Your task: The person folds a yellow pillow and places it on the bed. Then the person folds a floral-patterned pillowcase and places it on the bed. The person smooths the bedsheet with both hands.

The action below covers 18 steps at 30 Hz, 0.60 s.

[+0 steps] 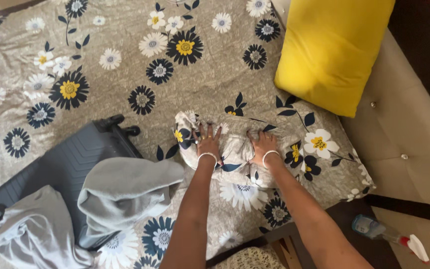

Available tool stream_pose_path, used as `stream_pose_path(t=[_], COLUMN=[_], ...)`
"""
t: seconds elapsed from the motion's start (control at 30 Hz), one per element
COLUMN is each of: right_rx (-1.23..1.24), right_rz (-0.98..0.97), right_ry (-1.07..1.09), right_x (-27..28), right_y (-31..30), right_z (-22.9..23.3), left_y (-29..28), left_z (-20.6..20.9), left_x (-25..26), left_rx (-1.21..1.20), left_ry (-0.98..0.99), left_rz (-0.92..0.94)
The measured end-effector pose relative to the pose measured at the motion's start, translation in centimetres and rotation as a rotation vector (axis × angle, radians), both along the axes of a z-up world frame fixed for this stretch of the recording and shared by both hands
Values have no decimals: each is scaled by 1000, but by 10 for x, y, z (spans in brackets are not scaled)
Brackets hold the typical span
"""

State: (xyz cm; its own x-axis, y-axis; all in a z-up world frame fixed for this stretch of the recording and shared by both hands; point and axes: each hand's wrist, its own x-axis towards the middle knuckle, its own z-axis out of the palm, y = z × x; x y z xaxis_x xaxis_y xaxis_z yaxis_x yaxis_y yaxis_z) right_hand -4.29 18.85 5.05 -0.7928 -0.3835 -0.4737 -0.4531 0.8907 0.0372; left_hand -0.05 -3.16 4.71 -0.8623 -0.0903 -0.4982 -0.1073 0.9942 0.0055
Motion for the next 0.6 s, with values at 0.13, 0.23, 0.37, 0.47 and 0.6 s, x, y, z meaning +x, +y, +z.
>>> stream_pose_path(t=[0.13, 0.23, 0.37, 0.47, 0.6], right_rx=[-6, 3, 12, 22, -11], right_rz=[-3, 4, -8, 11, 28], right_ry=[-16, 27, -39, -61, -18], right_x=[-9, 37, 94, 82, 30], right_y=[3, 3, -2, -5, -6], right_z=[-1, -7, -16, -23, -27], left_y=[1, 3, -1, -5, -3], left_z=[-6, -20, -31, -30, -22], left_x=[-9, 37, 94, 83, 33], left_rx=[-4, 28, 134, 129, 51], left_ry=[7, 115, 48, -19, -23], left_rz=[-18, 1, 73, 48, -15])
